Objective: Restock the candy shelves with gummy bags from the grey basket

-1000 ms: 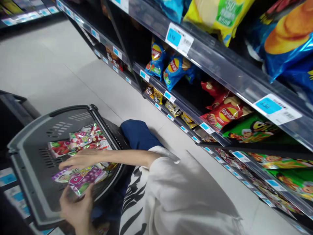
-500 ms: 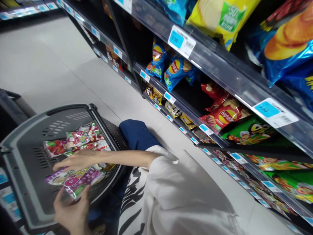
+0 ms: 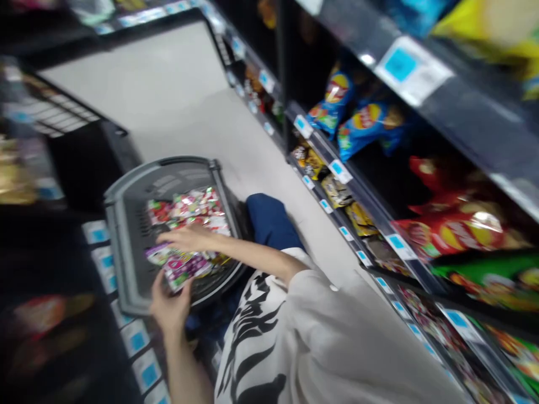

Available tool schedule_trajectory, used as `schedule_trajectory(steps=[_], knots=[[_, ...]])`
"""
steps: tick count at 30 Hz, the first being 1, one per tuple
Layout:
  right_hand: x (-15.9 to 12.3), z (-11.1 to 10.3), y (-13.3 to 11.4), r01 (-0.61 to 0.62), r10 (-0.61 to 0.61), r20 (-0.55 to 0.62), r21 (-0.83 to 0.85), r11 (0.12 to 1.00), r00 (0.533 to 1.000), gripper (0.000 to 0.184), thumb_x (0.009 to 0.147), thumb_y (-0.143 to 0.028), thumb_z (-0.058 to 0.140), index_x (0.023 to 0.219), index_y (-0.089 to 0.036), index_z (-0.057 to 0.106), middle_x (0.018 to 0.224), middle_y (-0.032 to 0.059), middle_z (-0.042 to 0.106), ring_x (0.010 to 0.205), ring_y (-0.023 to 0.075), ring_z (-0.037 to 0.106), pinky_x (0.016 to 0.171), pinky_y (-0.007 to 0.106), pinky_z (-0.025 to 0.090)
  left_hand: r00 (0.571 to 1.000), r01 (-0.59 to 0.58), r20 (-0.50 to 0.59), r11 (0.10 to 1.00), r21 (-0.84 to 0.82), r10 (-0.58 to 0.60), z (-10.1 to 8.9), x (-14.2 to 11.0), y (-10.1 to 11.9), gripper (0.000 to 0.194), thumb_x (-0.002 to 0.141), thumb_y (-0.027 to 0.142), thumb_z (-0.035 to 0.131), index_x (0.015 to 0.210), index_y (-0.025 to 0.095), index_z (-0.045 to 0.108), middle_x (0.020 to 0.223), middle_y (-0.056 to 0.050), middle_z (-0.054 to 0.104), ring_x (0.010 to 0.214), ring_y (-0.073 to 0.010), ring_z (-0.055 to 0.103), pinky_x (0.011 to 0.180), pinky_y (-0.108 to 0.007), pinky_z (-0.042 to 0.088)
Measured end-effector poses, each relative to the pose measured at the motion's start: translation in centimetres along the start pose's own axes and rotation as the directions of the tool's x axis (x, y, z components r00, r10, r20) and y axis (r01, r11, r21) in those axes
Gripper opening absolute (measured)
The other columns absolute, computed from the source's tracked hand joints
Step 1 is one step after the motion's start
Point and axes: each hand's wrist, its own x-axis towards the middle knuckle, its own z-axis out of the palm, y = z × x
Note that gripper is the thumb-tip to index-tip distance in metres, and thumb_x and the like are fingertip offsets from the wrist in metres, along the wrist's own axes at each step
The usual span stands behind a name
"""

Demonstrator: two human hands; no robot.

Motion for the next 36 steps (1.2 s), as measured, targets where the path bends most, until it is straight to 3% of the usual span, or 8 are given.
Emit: schedule_trajectory(steps=[6,12,17,22,27,31,36], knots=[[-0.1,-0.5,0.0,0.014,-0.016,-0.036,-0.050,0.999,0.999,0.024,0.099,-0.018,0.059,0.120,-0.018,0.069,0.120,0.0063,0.072,0.111,0.0191,0.069,0.097,0.028,0.049,0.999,-0.034,0.006,0.985,-0.169,0.035,0.3,0.2,-0.7,0.077,0.077,0.044,0.077,0.145,0.022,0.049,0.113,-0.010,0.073,0.085,-0.0212,0.073,0.080,-0.033,0.059],[-0.2,-0.4,0.9,0.074,-0.080,-0.078,-0.072,0.995,0.994,0.025,0.097,-0.017,0.059,0.119,-0.018,0.071,0.117,0.0065,0.074,0.107,0.0201,0.070,0.096,0.031,0.052,0.999,-0.019,-0.043,0.973,-0.230,0.010,0.4,0.0,-0.9,0.071,0.083,0.039,0.073,0.146,0.020,0.046,0.094,-0.007,0.074,0.058,-0.0132,0.063,0.061,-0.026,0.053],[0.0,-0.4,1.6,0.127,-0.137,-0.117,-0.090,0.988,0.984,0.031,0.092,-0.015,0.060,0.121,-0.018,0.070,0.116,0.0083,0.073,0.105,0.0242,0.068,0.094,0.037,0.053,0.986,-0.062,-0.166,0.969,-0.239,0.022,0.8,0.3,-1.2,0.054,0.083,0.032,0.071,0.133,0.019,0.056,0.084,-0.002,0.072,0.057,-0.0114,0.061,0.064,-0.025,0.052],[0.6,-0.6,2.5,0.279,-0.285,-0.113,-0.058,0.958,0.952,0.022,0.084,-0.006,0.057,0.092,-0.018,0.073,0.089,0.0077,0.072,0.092,0.0255,0.063,0.086,0.041,0.052,0.952,-0.250,-0.223,0.950,-0.188,0.207,1.1,0.4,-2.0,0.014,0.086,0.022,0.063,0.096,0.018,0.071,0.085,-0.004,0.071,0.073,-0.0135,0.065,0.071,-0.026,0.052],[0.6,-1.2,2.1,0.349,-0.336,-0.168,0.053,0.936,0.927,0.019,0.082,-0.007,0.057,0.074,-0.021,0.068,0.096,0.0062,0.072,0.093,0.0232,0.063,0.086,0.041,0.052,0.903,-0.389,-0.251,0.912,-0.132,0.349,1.5,0.0,-2.9,0.022,0.092,0.020,0.055,0.092,0.020,0.076,0.074,-0.004,0.064,0.078,-0.0155,0.060,0.074,-0.030,0.050],[0.1,-1.4,1.1,0.371,-0.327,-0.269,0.132,0.919,0.906,0.023,0.086,-0.007,0.053,0.078,-0.021,0.069,0.106,0.0071,0.073,0.099,0.0209,0.068,0.084,0.037,0.055,0.847,-0.480,-0.294,0.875,-0.063,0.444,1.8,-0.4,-3.2,0.022,0.095,0.023,0.055,0.098,0.024,0.077,0.069,-0.004,0.061,0.078,-0.0163,0.059,0.072,-0.032,0.048],[-0.3,-1.2,0.3,0.384,-0.319,-0.374,0.112,0.916,0.871,0.022,0.092,-0.013,0.055,0.078,-0.021,0.069,0.109,0.0062,0.075,0.098,0.0200,0.072,0.081,0.036,0.058,0.790,-0.529,-0.353,0.848,0.021,0.502,2.3,-0.8,-3.6,0.024,0.098,0.027,0.053,0.101,0.026,0.077,0.070,-0.004,0.064,0.078,-0.0158,0.062,0.072,-0.031,0.048]])
